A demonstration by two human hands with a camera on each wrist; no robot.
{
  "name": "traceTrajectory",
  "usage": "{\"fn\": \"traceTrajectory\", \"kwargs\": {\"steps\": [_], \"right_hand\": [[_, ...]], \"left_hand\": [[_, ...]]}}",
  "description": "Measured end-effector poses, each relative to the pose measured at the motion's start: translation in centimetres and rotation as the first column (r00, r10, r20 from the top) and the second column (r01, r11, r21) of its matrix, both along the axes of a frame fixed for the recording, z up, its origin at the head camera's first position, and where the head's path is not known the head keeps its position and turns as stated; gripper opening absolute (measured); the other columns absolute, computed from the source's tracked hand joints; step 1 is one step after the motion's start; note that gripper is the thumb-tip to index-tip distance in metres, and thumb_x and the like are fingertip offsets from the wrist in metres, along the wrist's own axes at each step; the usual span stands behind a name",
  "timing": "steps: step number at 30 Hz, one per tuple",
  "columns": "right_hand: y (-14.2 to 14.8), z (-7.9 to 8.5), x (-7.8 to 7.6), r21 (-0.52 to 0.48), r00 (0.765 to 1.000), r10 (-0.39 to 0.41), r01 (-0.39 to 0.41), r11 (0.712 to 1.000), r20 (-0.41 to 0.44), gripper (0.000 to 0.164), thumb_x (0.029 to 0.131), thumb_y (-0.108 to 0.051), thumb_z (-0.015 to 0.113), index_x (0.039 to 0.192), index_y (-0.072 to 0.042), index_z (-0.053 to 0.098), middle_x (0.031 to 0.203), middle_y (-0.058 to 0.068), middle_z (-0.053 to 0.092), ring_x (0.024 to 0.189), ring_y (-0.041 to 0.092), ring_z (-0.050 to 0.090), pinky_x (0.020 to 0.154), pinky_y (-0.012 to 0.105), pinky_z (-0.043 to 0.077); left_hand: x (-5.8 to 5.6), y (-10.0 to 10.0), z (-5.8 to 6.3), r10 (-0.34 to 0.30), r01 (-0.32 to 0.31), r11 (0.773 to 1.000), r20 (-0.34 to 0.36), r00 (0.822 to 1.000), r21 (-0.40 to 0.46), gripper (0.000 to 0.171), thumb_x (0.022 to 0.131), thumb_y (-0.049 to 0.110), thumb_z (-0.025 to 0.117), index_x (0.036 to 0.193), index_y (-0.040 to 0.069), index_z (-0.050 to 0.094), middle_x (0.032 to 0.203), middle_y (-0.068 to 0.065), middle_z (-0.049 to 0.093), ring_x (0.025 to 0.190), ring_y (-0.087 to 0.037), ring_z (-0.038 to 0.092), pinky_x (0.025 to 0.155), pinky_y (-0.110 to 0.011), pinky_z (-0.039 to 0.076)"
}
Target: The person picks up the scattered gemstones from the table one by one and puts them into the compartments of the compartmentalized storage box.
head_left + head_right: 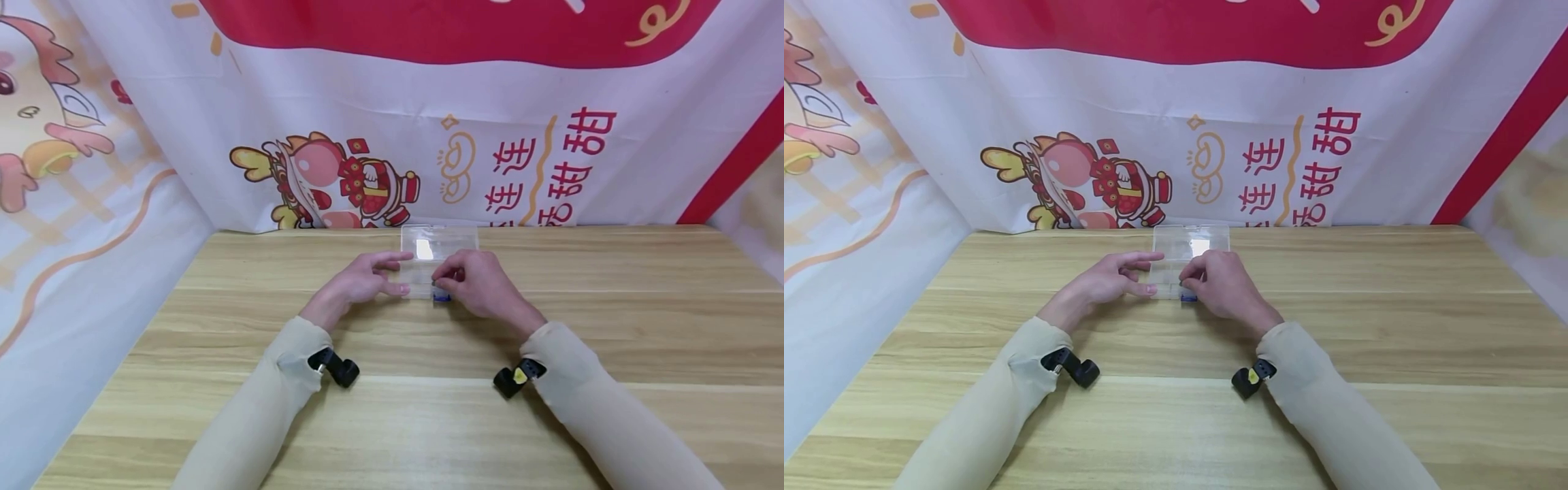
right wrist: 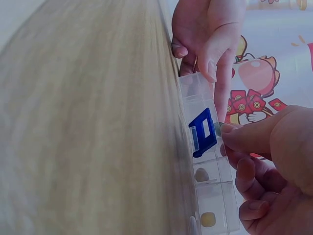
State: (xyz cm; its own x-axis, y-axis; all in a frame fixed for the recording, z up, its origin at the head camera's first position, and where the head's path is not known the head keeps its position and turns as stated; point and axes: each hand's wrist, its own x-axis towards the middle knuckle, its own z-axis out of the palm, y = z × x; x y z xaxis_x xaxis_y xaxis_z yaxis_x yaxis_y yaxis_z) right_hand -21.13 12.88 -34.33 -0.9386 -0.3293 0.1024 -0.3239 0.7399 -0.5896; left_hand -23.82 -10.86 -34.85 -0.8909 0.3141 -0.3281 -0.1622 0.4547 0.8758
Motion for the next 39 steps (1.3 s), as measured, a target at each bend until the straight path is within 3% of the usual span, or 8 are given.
{"fn": "traceTrajectory", "kwargs": {"steps": [20, 39], "right_hand": [[0.22, 0.0, 0.0, 0.014, 1.0, 0.022, -0.022, 1.0, -0.011, 0.012, 0.099, -0.016, 0.076, 0.108, -0.014, 0.083, 0.102, 0.003, 0.076, 0.091, 0.019, 0.065, 0.083, 0.036, 0.054], [0.99, 0.29, 0.1, -0.005, 0.999, 0.01, -0.01, 1.0, 0.033, 0.016, 0.101, -0.017, 0.074, 0.113, -0.015, 0.083, 0.105, 0.003, 0.075, 0.094, 0.02, 0.063, 0.084, 0.036, 0.053]], "left_hand": [[-0.03, -0.03, -0.01, -0.008, 0.008, 1.0, -0.01, 1.0, -0.012, 0.065, 0.091, 0.018, 0.083, 0.148, 0.039, 0.061, 0.159, -0.004, 0.05, 0.141, -0.03, 0.047, 0.123, -0.052, 0.034], [-0.02, -0.04, 0.11, 0.002, -0.002, 1.0, 0.007, 1.0, -0.015, 0.065, 0.09, 0.017, 0.084, 0.147, 0.042, 0.061, 0.159, -0.003, 0.05, 0.141, -0.029, 0.046, 0.124, -0.053, 0.033]]}}
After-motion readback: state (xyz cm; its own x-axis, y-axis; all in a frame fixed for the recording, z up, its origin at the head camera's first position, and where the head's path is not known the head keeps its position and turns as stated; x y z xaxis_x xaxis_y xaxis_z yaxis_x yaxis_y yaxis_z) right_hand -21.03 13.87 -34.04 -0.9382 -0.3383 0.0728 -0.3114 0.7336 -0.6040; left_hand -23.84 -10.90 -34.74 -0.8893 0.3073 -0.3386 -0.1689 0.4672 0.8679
